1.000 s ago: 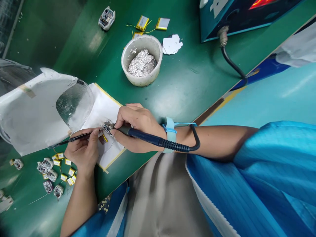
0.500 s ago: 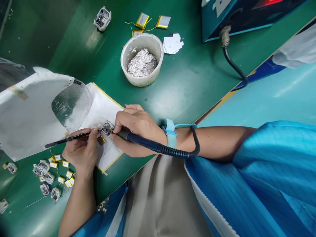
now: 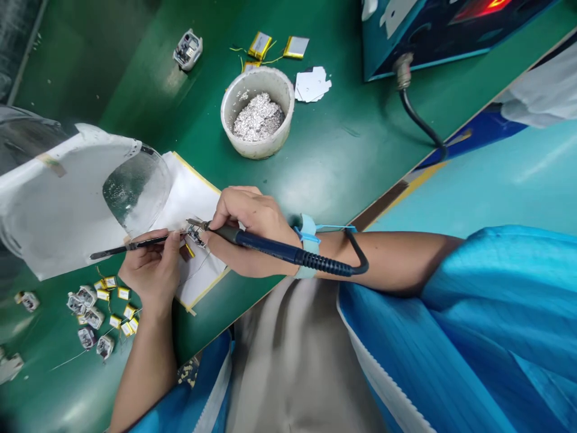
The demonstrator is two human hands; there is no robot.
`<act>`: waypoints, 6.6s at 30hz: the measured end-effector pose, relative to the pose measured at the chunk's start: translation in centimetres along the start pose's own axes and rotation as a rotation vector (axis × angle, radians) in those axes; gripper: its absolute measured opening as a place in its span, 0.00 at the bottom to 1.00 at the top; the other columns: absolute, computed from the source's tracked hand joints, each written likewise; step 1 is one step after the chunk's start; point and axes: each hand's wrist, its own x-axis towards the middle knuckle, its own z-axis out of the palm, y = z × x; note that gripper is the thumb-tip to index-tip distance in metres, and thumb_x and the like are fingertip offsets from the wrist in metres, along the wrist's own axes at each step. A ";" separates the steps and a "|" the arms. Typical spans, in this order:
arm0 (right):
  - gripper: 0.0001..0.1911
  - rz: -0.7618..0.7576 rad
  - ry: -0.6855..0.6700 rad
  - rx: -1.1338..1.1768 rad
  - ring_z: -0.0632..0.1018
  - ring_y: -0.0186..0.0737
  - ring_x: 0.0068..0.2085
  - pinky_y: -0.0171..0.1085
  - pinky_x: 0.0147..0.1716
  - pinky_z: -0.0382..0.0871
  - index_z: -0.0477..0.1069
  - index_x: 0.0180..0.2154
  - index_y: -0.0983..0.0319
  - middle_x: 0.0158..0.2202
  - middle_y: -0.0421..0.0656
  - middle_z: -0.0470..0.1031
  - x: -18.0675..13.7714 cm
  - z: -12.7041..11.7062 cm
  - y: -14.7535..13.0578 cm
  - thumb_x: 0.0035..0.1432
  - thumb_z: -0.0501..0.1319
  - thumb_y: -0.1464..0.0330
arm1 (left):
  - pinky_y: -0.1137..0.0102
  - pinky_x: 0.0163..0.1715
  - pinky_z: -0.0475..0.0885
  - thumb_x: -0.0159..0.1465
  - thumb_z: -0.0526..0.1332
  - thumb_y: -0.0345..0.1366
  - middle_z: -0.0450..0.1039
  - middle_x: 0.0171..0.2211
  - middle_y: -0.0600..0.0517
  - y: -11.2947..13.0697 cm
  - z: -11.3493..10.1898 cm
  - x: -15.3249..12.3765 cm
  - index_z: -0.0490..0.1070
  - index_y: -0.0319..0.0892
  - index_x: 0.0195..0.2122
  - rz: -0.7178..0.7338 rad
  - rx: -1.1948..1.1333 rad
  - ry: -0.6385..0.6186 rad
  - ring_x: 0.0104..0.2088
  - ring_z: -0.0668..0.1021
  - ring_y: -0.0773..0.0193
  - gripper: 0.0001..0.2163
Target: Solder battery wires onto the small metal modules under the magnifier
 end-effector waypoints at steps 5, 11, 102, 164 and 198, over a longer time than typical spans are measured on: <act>0.11 -0.083 0.058 -0.027 0.79 0.37 0.29 0.51 0.56 0.82 0.71 0.37 0.54 0.29 0.33 0.78 -0.3 -0.3 0.5 0.63 0.73 0.69 | 0.56 0.54 0.85 0.77 0.59 0.36 0.85 0.53 0.44 1.0 -1.5 0.0 0.79 0.45 0.49 0.416 0.017 -0.028 0.53 0.88 0.54 0.08; 0.10 -0.052 0.101 -0.037 0.85 0.41 0.33 0.54 0.61 0.85 0.74 0.37 0.54 0.32 0.36 0.82 -1.2 -0.3 0.6 0.62 0.75 0.68 | 0.71 0.34 0.80 0.70 0.69 0.38 0.82 0.59 0.43 2.2 -2.1 -1.7 0.77 0.46 0.59 0.569 0.490 -0.308 0.49 0.88 0.58 0.17; 0.11 0.047 -0.162 -0.044 0.79 0.39 0.29 0.46 0.45 0.78 0.67 0.33 0.54 0.29 0.36 0.78 0.1 0.0 -0.6 0.62 0.69 0.69 | 0.64 0.40 0.75 0.69 0.71 0.27 0.81 0.37 0.51 -1.3 -1.7 -1.3 0.80 0.47 0.53 0.666 0.365 -0.090 0.36 0.81 0.61 0.13; 0.11 -0.090 0.054 0.007 0.79 0.39 0.30 0.45 0.44 0.77 0.68 0.37 0.54 0.30 0.33 0.76 -0.5 0.1 0.4 0.63 0.71 0.68 | 0.71 0.35 0.76 0.70 0.70 0.38 0.80 0.47 0.47 0.0 -6.9 -0.9 0.79 0.45 0.60 0.587 0.546 -0.363 0.42 0.84 0.62 0.18; 0.10 0.029 -0.118 -0.026 0.79 0.39 0.31 0.45 0.45 0.76 0.69 0.34 0.55 0.29 0.36 0.78 -0.1 -0.1 -0.2 0.63 0.70 0.69 | 0.61 0.44 0.86 0.73 0.71 0.36 0.84 0.41 0.49 -1.1 -0.9 -0.5 0.77 0.43 0.46 0.322 -0.070 -0.053 0.42 0.89 0.61 0.05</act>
